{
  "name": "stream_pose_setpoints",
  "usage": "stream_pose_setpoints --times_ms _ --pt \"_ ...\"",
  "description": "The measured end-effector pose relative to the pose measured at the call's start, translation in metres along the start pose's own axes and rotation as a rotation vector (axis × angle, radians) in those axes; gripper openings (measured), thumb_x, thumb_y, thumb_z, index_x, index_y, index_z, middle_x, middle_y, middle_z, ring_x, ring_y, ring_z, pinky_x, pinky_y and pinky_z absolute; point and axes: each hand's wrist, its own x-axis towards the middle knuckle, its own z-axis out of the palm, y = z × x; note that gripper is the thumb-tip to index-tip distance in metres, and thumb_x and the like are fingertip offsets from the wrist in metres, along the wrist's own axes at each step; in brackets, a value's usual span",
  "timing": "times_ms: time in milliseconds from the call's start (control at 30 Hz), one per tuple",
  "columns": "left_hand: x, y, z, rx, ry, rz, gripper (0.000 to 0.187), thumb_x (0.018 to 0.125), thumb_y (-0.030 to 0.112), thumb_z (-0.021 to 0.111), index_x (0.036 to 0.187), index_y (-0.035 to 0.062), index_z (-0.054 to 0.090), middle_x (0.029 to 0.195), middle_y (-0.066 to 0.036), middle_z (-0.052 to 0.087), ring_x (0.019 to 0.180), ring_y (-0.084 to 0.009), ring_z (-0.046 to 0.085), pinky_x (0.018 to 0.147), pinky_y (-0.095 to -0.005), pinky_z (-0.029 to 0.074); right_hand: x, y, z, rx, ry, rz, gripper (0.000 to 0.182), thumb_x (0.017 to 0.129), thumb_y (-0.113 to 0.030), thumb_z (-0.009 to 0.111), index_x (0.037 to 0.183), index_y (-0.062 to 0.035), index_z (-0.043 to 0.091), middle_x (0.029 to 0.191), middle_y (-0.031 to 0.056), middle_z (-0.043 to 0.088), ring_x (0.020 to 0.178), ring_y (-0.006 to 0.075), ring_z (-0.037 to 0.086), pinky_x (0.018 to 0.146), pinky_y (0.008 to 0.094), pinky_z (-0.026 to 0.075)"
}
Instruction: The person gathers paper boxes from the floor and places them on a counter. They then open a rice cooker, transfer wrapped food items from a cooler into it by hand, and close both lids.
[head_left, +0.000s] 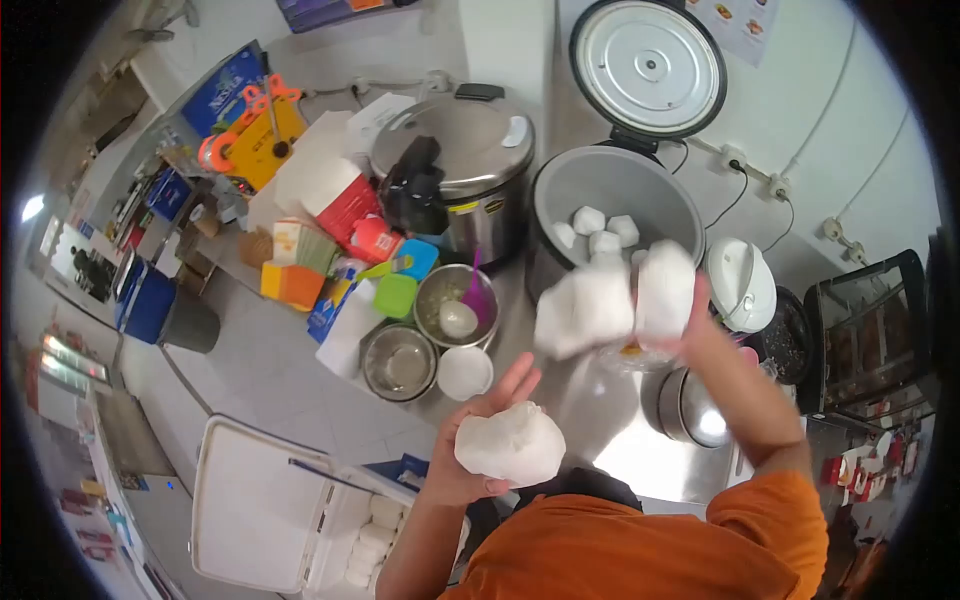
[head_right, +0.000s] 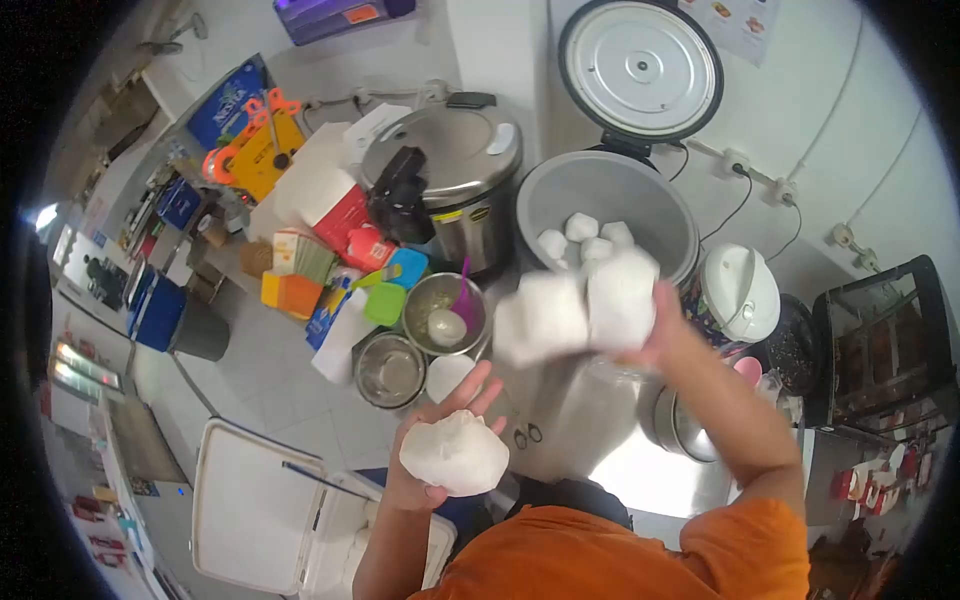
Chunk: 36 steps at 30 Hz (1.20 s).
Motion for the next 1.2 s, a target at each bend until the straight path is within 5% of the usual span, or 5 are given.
stream_pose_setpoints --times_ms 200,367,833,1000,1200 --pt "0.036 -0.046 -0.016 -0.07 -0.005 -0.041 0.062 0.065 0.021 0.091 0.116 0.0052 0.059 0.151 -0.031 0.036 0.141 -0.0425 0.037 0.11 -0.0512 0.037 0.118 -0.144 -0.091 -0.617 0.318 0.312 0.075 0.084 -0.053 0.067 0.142 -0.0123 0.045 0.14 0.014 0.052 0.126 0.0386 0.053 0.096 0.0634 0.046" --pt "0.017 -0.067 -0.055 0.065 0.218 -0.147 0.061 0.061 0.019 0.09 0.111 0.0059 0.059 0.142 -0.032 0.047 0.131 -0.04 0.05 0.104 -0.0494 0.044 0.187 -0.129 -0.157 -1.214 0.116 1.081 0.072 0.082 -0.054 0.068 0.138 -0.0124 0.051 0.14 0.0152 0.052 0.125 0.037 0.054 0.088 0.063 0.051" --pt "-0.036 -0.051 -0.077 0.141 0.656 -0.115 0.069 0.051 0.026 0.098 0.101 0.0144 0.051 0.134 -0.033 0.051 0.12 -0.038 0.058 0.088 -0.0465 0.058 0.214 -0.119 -0.218 -1.065 0.163 1.074 0.085 0.076 -0.051 0.076 0.145 -0.0124 0.044 0.145 0.0185 0.045 0.134 0.0433 0.04 0.098 0.067 0.041" --pt "-0.045 -0.047 -0.08 0.125 0.714 -0.095 0.072 0.049 0.027 0.099 0.103 0.0158 0.053 0.13 -0.028 0.055 0.113 -0.0341 0.061 0.084 -0.0447 0.06 0.23 -0.126 -0.208 -1.428 0.093 0.974 0.083 0.076 -0.054 0.076 0.138 -0.0062 0.05 0.137 0.014 0.053 0.129 0.0313 0.046 0.096 0.0509 0.045" --pt "-0.057 -0.036 -0.079 0.141 0.692 -0.077 0.066 0.052 0.025 0.097 0.099 0.013 0.052 0.131 -0.027 0.055 0.111 -0.0319 0.062 0.088 -0.0443 0.057 0.208 -0.122 -0.209 -0.885 0.549 0.518 0.071 0.078 -0.052 0.075 0.128 -0.0042 0.059 0.126 0.0098 0.06 0.112 0.0243 0.058 0.09 0.0432 0.048"
